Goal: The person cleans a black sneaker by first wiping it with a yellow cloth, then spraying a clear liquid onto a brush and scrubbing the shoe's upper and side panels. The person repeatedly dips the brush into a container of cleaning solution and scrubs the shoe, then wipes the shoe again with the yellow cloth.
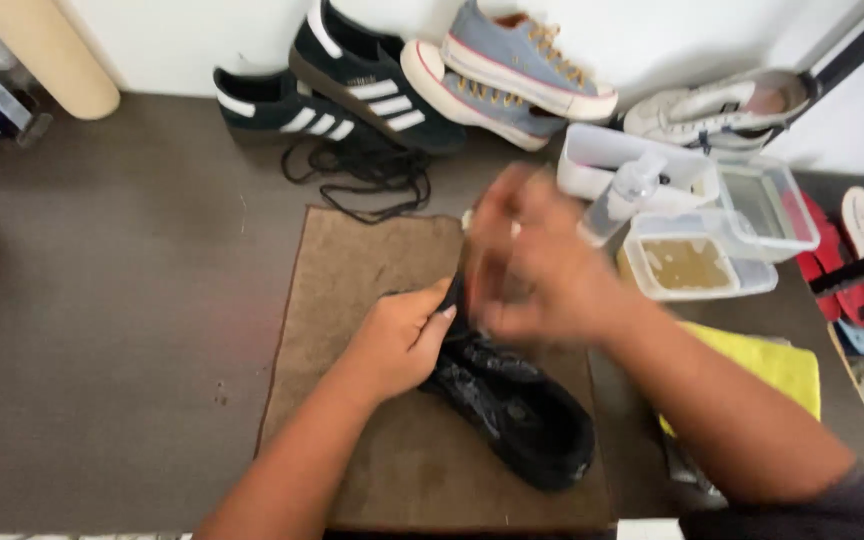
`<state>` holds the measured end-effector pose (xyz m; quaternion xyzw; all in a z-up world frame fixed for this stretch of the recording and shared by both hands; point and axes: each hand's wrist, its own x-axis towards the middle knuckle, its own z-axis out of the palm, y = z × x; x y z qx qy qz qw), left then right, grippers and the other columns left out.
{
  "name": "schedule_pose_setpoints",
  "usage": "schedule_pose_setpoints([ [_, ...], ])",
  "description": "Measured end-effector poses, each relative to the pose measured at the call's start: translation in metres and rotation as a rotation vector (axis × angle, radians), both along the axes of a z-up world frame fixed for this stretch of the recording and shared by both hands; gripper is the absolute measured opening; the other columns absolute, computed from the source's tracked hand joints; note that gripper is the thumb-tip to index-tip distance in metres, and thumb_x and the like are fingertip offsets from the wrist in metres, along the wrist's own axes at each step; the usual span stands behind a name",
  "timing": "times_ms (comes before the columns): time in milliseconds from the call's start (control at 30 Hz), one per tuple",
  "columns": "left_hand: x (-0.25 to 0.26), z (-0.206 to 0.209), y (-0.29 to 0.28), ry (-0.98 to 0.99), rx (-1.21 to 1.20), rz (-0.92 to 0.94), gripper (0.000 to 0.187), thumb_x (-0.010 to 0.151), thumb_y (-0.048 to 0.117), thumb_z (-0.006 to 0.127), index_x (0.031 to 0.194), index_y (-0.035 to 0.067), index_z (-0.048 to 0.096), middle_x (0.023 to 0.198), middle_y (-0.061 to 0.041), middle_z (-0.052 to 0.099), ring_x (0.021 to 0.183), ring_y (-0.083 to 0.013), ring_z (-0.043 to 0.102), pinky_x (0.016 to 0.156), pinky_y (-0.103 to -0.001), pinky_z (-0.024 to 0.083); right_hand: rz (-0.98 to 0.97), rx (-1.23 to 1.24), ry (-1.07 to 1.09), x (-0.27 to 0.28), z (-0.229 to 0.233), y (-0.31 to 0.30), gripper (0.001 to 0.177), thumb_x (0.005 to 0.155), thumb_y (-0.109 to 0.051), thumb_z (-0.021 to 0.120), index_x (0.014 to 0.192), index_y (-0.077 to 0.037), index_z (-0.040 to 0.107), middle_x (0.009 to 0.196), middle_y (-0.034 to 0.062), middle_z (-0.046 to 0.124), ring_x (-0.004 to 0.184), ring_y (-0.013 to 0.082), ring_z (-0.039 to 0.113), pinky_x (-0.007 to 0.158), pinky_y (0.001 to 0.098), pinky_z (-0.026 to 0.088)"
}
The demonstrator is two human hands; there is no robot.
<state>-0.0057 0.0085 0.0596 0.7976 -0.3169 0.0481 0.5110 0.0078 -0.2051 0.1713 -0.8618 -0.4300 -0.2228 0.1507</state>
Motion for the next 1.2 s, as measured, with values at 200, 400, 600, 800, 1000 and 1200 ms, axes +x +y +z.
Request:
schedule_pose_setpoints([
  [200,-0.005,0.021,-0.005,0.178,-0.022,0.092,0.04,0.093,0.015,0.049,0.126,0.012,0.071,0.083,-0.003,0.075,0.067,-0.0202,0.066,0.062,-0.032,0.049,-0.041,0.264,-0.026,0.004,-0.018,-0.04,0.092,0.077,-0.054,0.086,0.147,-0.009,0.048,0.152,0.0306,0.041,0.139,0.0477,0.053,0.114,0.0553,0.045],
  [400,0.006,-0.011,-0.011,0.023,0.079,0.111,0.011,0.087,0.014,0.051,0.092,0.009,0.06,0.082,-0.017,0.069,0.076,-0.0383,0.067,0.064,-0.048,0.048,0.245,-0.141,-0.097,-0.021,-0.021,-0.011,0.071,0.087,-0.044,0.081,0.142,-0.01,0.051,0.14,0.0277,0.044,0.135,0.0463,0.052,0.107,0.0572,0.048],
  [600,0.001,-0.007,-0.013,-0.31,0.109,0.109,0.029,0.098,0.006,0.052,0.127,0.007,0.055,0.075,-0.008,0.056,0.051,-0.0333,0.051,0.046,-0.041,0.042,-0.022,-0.105,-0.153,0.003,-0.009,-0.034,0.098,0.076,-0.053,0.087,0.154,-0.012,0.045,0.154,0.0371,0.035,0.148,0.0509,0.04,0.12,0.0673,0.032],
  [800,0.006,-0.019,-0.015,-0.509,0.125,0.155,0.038,0.096,0.004,0.055,0.134,0.004,0.061,0.128,-0.022,0.072,0.088,-0.0366,0.076,0.057,-0.043,0.056,0.156,-0.101,-0.129,-0.002,0.006,-0.024,0.08,0.076,-0.041,0.093,0.139,-0.008,0.057,0.138,0.0263,0.047,0.129,0.0461,0.053,0.107,0.0568,0.046],
  [1000,0.004,-0.018,-0.018,-0.458,0.235,0.146,0.061,0.086,0.005,0.055,0.146,0.012,0.05,0.132,-0.013,0.071,0.054,-0.0364,0.062,0.043,-0.046,0.045,0.185,-0.209,0.008,-0.02,-0.017,-0.029,0.1,0.064,-0.049,0.09,0.151,-0.018,0.05,0.152,0.0264,0.041,0.145,0.046,0.044,0.124,0.0663,0.028],
  [1200,0.003,-0.025,-0.02,-0.576,0.228,0.154,0.009,0.084,0.01,0.062,0.091,0.007,0.065,0.08,-0.011,0.062,0.047,-0.0345,0.055,0.037,-0.045,0.037,0.186,-0.205,-0.016,-0.027,-0.011,-0.015,0.091,0.075,-0.054,0.08,0.15,-0.014,0.049,0.144,0.0379,0.043,0.139,0.0532,0.045,0.12,0.068,0.031],
])
